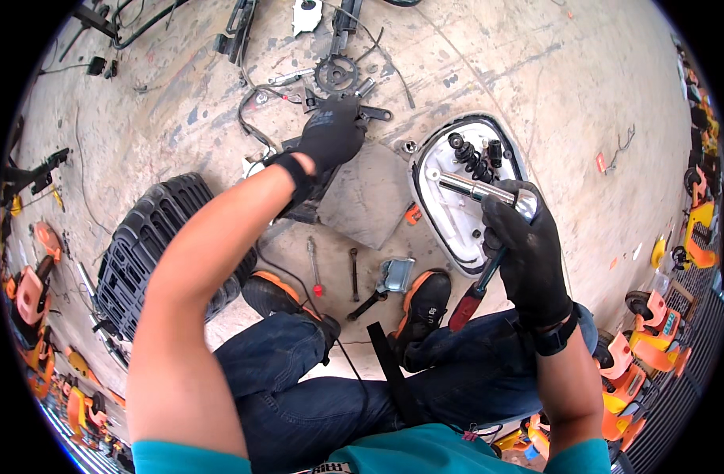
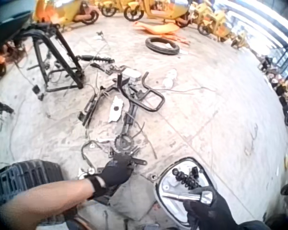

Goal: The person walks through a large warehouse filled with scooters and parts, then sits on the floor to assemble small mechanical components using a socket wrench and by hand, handling a spring, a cylinder, and other metal parts.

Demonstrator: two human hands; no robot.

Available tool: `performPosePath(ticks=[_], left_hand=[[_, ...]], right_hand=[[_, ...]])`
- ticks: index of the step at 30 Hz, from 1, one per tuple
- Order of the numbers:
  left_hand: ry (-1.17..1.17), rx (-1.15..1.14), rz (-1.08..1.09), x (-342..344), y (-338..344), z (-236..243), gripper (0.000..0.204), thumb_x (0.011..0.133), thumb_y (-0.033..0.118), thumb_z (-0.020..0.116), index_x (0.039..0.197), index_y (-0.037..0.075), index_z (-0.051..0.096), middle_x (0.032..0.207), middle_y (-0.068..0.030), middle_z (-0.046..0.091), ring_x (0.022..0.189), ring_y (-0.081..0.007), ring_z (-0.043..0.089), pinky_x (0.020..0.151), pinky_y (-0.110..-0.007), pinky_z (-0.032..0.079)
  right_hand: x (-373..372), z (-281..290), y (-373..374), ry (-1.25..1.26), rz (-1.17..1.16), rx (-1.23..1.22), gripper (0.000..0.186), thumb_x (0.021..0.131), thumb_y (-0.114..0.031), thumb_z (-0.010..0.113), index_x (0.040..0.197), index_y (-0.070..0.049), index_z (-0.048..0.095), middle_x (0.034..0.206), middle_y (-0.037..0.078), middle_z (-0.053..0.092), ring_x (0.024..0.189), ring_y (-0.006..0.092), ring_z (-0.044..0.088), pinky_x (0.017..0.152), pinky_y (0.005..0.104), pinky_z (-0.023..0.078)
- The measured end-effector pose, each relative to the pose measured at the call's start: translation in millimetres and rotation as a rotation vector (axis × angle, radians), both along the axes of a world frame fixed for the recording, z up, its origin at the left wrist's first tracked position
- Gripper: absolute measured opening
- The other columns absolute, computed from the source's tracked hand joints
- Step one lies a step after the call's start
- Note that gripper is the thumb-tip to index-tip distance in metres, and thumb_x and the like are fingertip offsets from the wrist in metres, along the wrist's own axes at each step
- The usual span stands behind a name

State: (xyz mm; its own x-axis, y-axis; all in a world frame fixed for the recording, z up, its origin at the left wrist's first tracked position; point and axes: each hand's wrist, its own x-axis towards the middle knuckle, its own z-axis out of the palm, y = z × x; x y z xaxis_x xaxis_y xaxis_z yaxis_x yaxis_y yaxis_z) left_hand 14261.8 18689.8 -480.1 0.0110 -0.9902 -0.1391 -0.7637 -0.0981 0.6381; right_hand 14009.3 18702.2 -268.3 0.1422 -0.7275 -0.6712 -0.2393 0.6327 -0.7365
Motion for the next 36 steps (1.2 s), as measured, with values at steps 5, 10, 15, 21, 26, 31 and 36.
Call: performPosePath(ticks=[5,10,15,21,26,31,36], left_hand=[[0.894,0.347,-0.128,6,27,107,0.014,0.090,0.011,0.058,0.100,0.001,0.058,0.085,-0.0054,0.060,0.074,-0.0117,0.057,0.068,-0.027,0.049],[0.986,0.338,-0.034,14,52,138,0.017,0.091,0.008,0.060,0.107,0.001,0.060,0.084,-0.0003,0.057,0.073,-0.0060,0.053,0.065,-0.022,0.047],[0.961,0.255,-0.008,13,64,142,0.019,0.088,0.003,0.062,0.108,0.002,0.061,0.084,-0.0001,0.057,0.072,-0.0057,0.051,0.064,-0.022,0.044],[0.786,0.154,-0.020,10,68,151,0.018,0.087,0.000,0.062,0.105,0.000,0.061,0.083,-0.0008,0.057,0.071,-0.0061,0.049,0.063,-0.023,0.043],[0.669,0.044,-0.068,7,69,154,0.015,0.087,0.003,0.064,0.102,0.000,0.061,0.081,-0.0042,0.058,0.069,-0.0092,0.053,0.062,-0.026,0.044],[0.570,-0.097,-0.109,5,66,155,0.015,0.086,0.006,0.067,0.100,0.000,0.061,0.077,-0.0099,0.059,0.066,-0.0155,0.057,0.060,-0.029,0.045],[0.502,-0.122,-0.140,8,64,157,0.013,0.086,0.007,0.067,0.097,0.000,0.062,0.073,-0.0112,0.059,0.062,-0.0179,0.056,0.058,-0.031,0.045]], right_hand=[[1,-10,-8,-0.255,-0.072,0.159,0.026,0.090,-0.016,0.066,0.111,-0.005,0.056,0.082,-0.002,0.055,0.067,0.0033,0.048,0.057,0.0190,0.039],[5,-19,-15,-0.402,0.043,0.209,0.022,0.098,-0.016,0.057,0.117,-0.005,0.054,0.085,-0.001,0.053,0.066,0.0028,0.045,0.054,0.0175,0.037],[6,-31,-15,-0.450,0.019,0.289,0.024,0.097,-0.015,0.057,0.118,-0.004,0.053,0.086,0.000,0.053,0.067,0.0034,0.046,0.054,0.0184,0.037],[20,-22,-12,-0.178,0.279,0.086,0.014,0.100,-0.018,0.052,0.102,-0.005,0.057,0.083,0.000,0.050,0.060,0.0041,0.038,0.055,0.0202,0.034],[17,-26,-17,-0.457,0.063,0.374,0.016,0.101,-0.020,0.051,0.100,-0.005,0.056,0.082,0.000,0.049,0.060,0.0037,0.037,0.055,0.0198,0.034],[19,-25,-14,-0.462,0.035,0.385,0.017,0.101,-0.021,0.051,0.099,-0.005,0.056,0.081,-0.001,0.049,0.060,0.0035,0.037,0.055,0.0200,0.034],[19,-25,-12,-0.404,0.085,0.323,0.017,0.101,-0.022,0.051,0.102,-0.005,0.055,0.081,0.000,0.049,0.060,0.0049,0.037,0.055,0.0206,0.033]])
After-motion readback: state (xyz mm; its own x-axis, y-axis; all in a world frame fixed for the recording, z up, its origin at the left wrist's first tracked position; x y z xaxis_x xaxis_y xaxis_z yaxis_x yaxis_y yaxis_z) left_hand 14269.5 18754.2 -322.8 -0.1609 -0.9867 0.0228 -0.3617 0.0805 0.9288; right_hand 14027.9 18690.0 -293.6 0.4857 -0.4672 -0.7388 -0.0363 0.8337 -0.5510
